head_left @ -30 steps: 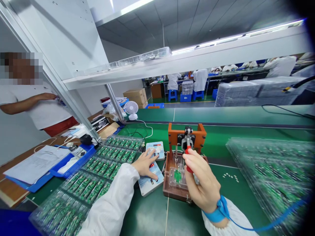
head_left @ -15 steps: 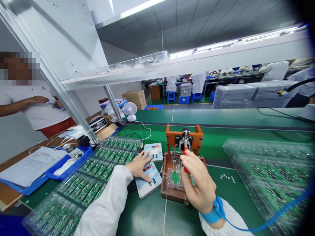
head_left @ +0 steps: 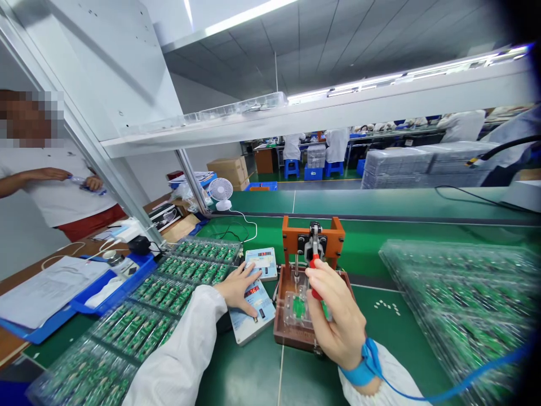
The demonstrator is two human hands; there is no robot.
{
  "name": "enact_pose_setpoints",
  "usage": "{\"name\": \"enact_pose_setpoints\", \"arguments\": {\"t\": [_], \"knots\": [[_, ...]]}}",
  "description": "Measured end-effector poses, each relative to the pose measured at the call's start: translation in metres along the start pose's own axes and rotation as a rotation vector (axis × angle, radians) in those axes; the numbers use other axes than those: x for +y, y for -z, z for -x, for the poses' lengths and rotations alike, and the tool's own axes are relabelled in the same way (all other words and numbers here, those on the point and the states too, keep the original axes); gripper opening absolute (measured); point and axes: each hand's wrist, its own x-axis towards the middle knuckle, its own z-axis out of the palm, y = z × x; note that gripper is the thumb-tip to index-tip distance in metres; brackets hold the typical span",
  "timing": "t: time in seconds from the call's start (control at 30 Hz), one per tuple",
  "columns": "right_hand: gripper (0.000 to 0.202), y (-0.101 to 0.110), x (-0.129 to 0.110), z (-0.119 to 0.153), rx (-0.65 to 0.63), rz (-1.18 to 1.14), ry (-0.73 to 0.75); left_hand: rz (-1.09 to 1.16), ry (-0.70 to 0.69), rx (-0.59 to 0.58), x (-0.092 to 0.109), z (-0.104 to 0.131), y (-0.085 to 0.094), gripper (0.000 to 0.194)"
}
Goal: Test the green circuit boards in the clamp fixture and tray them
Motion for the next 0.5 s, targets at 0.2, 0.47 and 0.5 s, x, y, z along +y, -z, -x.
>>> {"name": "enact_pose_setpoints", "arguments": {"t": [0.2,0.47,0.5], "knots": [[0.064,-0.001,-0.001,0.000,0.001,-0.003,-0.008,0.000,-0.011,0.001,-0.002,0.000,-0.002,0.145],[0.065,-0.002,-0.001,0.001,0.022,-0.014,-0.025,-0.067,0.048,-0.015,0.005,-0.001,0.004,0.142],[0.065,-0.002,-0.001,0.001,0.022,-0.012,-0.027,-0.069,0.057,-0.013,0.008,0.002,0.007,0.141]]}}
